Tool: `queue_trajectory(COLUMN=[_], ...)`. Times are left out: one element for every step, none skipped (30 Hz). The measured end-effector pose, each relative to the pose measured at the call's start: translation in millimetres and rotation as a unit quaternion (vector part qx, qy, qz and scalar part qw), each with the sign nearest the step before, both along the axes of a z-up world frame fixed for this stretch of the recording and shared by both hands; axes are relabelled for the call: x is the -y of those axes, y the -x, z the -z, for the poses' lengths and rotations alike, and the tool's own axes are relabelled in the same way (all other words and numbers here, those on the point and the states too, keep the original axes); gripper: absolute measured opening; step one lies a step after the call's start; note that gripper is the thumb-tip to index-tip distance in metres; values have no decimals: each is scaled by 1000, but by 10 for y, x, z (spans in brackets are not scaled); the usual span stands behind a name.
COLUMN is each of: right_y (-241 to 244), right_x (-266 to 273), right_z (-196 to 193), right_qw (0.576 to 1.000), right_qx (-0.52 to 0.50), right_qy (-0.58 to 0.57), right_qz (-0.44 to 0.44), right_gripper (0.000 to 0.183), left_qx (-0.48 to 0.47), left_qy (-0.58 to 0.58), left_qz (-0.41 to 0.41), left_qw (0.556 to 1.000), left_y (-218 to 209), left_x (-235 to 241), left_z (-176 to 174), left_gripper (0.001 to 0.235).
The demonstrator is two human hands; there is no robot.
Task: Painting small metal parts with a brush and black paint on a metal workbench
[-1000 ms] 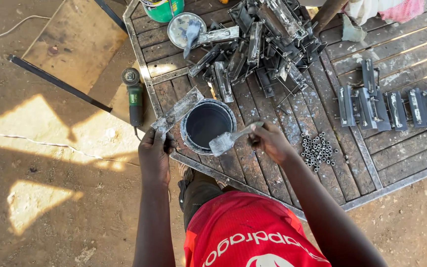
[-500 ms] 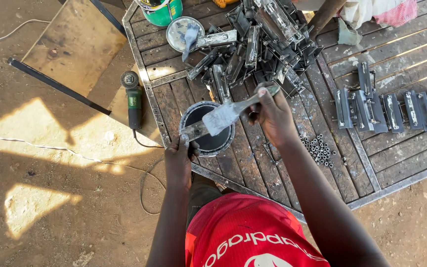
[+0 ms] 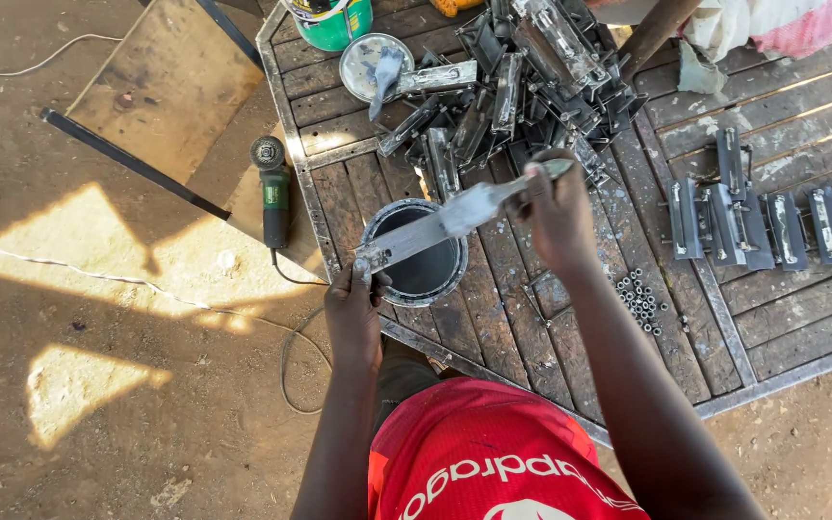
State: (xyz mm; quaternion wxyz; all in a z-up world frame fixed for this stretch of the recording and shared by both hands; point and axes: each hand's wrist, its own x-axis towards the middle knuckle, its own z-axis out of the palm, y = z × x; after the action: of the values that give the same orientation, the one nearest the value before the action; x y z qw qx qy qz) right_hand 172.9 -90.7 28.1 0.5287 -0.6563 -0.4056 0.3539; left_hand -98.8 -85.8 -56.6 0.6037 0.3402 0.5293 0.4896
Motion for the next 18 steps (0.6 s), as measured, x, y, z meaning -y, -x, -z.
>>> queue_trajectory(right_y=[38,72,91,95,95,93,174,258,340,250,165,83,33,-18,-101,-96,-110,-124], right_x=[29,58,100,57,30,5,6,7,4,22,28,32,44,55,110,113,111,110], right_z=[-100,-198,-300,-220,-141,-61,-27,5,34,25,19,12,-1,-12,-27,-12,-7,-2], right_qw=[1000,999,998,998,998,997,997,994,992,992,997,997,997,997,995,995,991,985], right_qx=[0,8,18,19,-17,-54,-54,-78,-101,-100,-70,-39,-42,-38,-30,-29,-69,-108], right_qy=[-1,-31,-60,-60,-60,-60,-60,-71,-82,-82,-34,14,13,-23,-56,-54,-85,-116], right_qz=[0,5,13,15,11,8,11,6,0,2,31,60,57,63,72,73,72,71], right_gripper=[17,18,19,19,23,26,26,24,23,23,22,21,21,20,20,20,19,19], left_qx=[0,-4,-7,-6,-4,-2,-2,14,30,31,51,71,68,59,54,54,61,69], left_qy=[-1,6,14,14,14,14,14,21,29,29,28,27,26,32,41,43,43,42], left_qz=[0,3,10,12,20,29,32,24,15,17,2,-14,-16,-22,-24,-23,-30,-36], left_qw=[1000,1000,1000,1000,1000,999,999,999,999,999,998,997,997,997,997,997,997,996], left_y=[16,28,22,2,-24,-50,-88,-122,-160,-150,-133,-113,-67,-21,-14,9,10,10], left_x=[2,3,6,-8,-11,-12,-12,-13,-10,-14,-13,-12,-32,-53,-44,-33,-37,-41], left_z=[9,19,32,88,147,205,184,162,141,90,40,-11,18,49,94,104,114,123], left_gripper=[27,27,28,28,29,30,30,29,28,28,26,24,24,24,24,24,24,24])
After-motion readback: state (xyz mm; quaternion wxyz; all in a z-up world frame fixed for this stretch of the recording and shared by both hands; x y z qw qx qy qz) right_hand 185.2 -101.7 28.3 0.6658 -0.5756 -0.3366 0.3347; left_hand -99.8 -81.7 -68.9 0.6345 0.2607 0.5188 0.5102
